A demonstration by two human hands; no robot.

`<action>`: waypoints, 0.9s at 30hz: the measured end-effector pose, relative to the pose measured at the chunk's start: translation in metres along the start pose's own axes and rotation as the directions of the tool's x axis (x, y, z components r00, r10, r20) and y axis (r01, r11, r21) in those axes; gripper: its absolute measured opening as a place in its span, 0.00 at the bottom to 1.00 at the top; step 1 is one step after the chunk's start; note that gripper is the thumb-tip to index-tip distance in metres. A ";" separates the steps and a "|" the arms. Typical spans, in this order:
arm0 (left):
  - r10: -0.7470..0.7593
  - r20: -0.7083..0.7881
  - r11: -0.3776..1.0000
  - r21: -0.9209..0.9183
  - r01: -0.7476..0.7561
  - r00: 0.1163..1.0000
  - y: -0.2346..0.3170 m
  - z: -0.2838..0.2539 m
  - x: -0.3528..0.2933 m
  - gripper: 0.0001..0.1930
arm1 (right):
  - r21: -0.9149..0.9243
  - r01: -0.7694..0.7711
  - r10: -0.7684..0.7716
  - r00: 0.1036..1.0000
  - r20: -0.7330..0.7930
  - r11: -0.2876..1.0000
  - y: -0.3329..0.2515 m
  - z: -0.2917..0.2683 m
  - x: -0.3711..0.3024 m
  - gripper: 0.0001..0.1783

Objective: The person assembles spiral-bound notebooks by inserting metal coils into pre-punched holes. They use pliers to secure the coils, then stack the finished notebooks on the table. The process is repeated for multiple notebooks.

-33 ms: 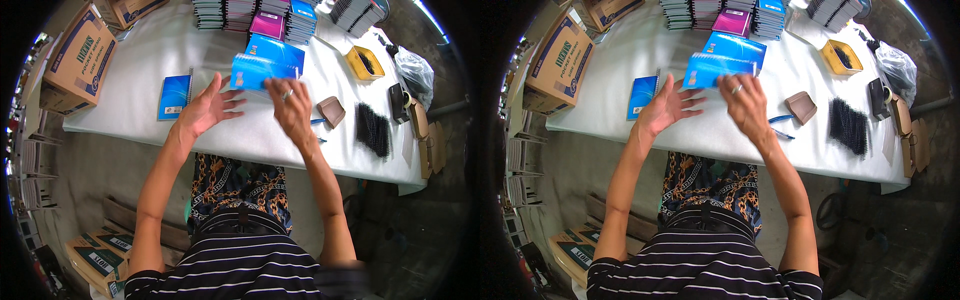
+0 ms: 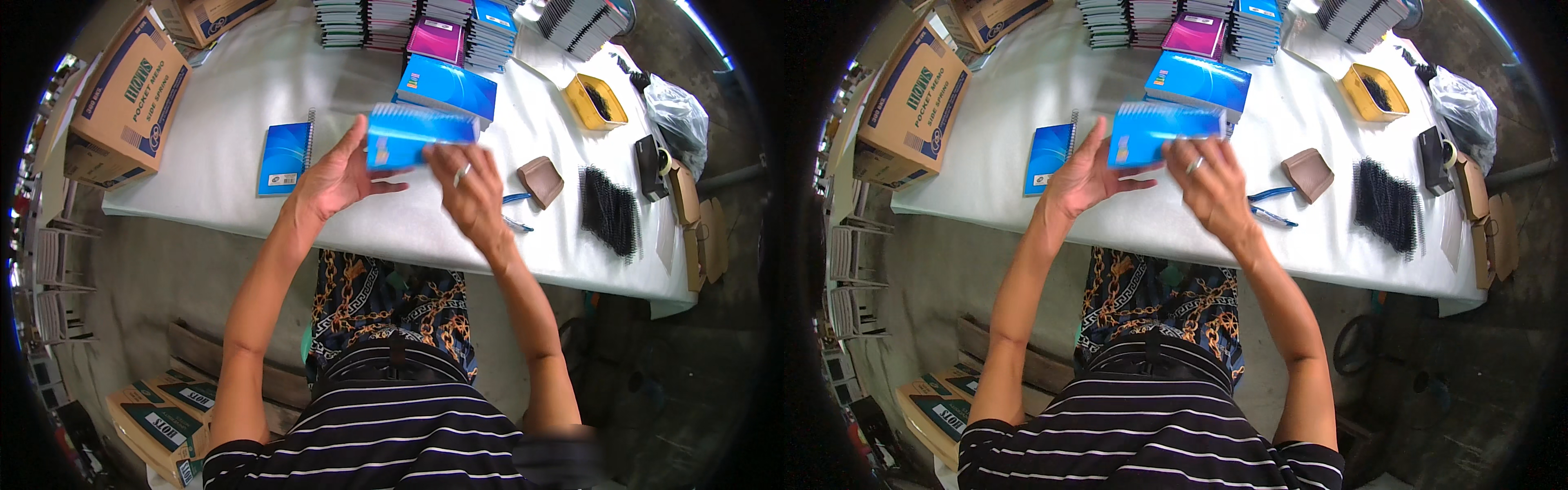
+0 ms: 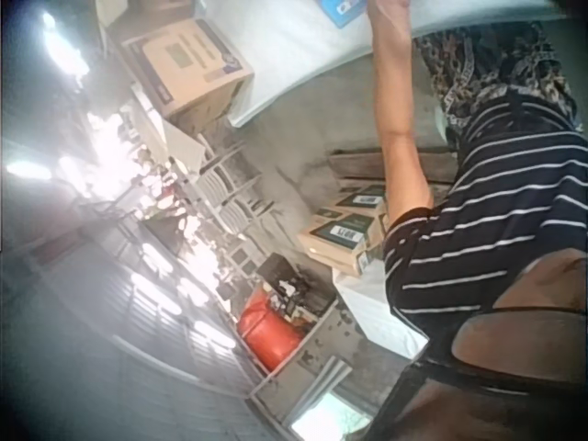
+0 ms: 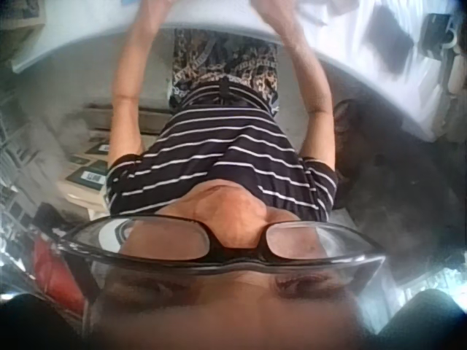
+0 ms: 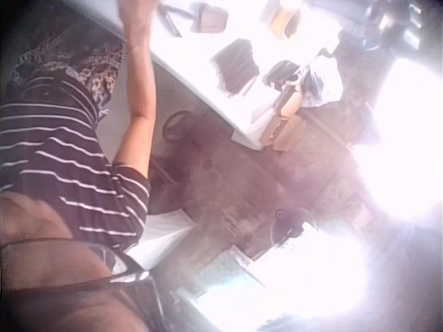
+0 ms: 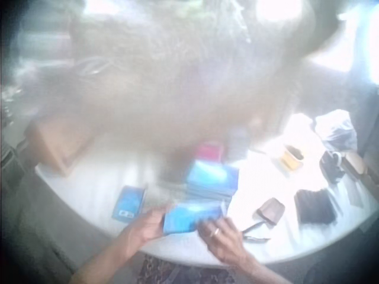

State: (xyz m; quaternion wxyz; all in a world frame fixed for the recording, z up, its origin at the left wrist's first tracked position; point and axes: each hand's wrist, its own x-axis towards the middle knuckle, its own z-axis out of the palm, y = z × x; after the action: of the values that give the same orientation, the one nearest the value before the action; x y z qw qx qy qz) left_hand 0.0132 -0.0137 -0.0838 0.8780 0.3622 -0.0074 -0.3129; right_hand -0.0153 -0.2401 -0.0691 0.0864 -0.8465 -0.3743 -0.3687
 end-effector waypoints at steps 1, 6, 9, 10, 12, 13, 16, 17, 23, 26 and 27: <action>-0.075 0.060 0.994 -0.073 0.079 0.995 -0.001 0.000 0.007 0.40 | 0.044 0.036 -0.037 0.999 0.022 0.998 -0.014 -0.005 -0.010 0.21; 0.214 0.142 0.963 0.135 -0.233 0.967 -0.028 0.026 -0.010 0.29 | 0.530 -0.578 0.620 0.775 0.120 0.620 -0.028 -0.038 -0.040 0.43; 0.212 0.424 0.688 0.575 -0.443 0.880 -0.061 -0.014 -0.011 0.29 | 0.784 -0.597 0.578 0.704 0.413 0.167 -0.026 -0.016 -0.074 0.33; 0.182 0.335 0.682 0.634 -0.364 0.924 -0.067 -0.011 -0.012 0.29 | 0.750 -0.660 0.540 0.614 0.575 -0.047 -0.034 -0.006 -0.084 0.24; 0.298 0.252 0.684 0.616 -0.390 0.921 -0.074 -0.005 -0.015 0.34 | 0.708 -0.686 0.569 0.518 0.639 -0.170 -0.043 0.001 -0.083 0.18; 0.352 0.204 0.686 0.607 -0.400 0.913 -0.077 -0.002 -0.017 0.37 | 0.735 -0.666 0.592 0.544 0.595 -0.127 -0.045 0.003 -0.082 0.16; 0.460 0.112 0.616 0.675 -0.407 0.881 -0.071 0.003 -0.022 0.48 | 0.779 -0.620 0.665 0.621 0.415 0.094 -0.052 0.007 -0.073 0.16; 0.513 0.104 0.562 0.709 -0.425 0.852 -0.068 0.005 -0.021 0.50 | 0.751 -0.650 0.670 0.607 0.427 0.111 -0.053 0.012 -0.074 0.17; 0.343 0.480 -0.636 0.751 -0.177 0.807 -0.061 0.062 -0.017 0.48 | 0.669 -0.721 0.695 0.573 0.434 0.177 -0.058 0.019 -0.080 0.20; 0.263 0.466 -0.696 0.698 -0.168 0.845 -0.072 0.052 -0.001 0.37 | 0.660 -0.672 0.622 0.684 0.380 0.336 -0.037 0.010 -0.082 0.24; 0.232 0.458 -0.708 0.684 -0.174 0.858 -0.070 0.046 0.003 0.35 | 0.647 -0.656 0.585 0.719 0.376 0.390 -0.023 -0.001 -0.083 0.25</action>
State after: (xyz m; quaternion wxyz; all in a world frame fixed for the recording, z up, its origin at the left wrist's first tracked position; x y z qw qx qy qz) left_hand -0.0338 -0.0820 -0.0955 0.0976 0.9185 -0.3618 0.1263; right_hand -0.0689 -0.2718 -0.1287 0.5382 -0.8249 -0.1503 -0.0852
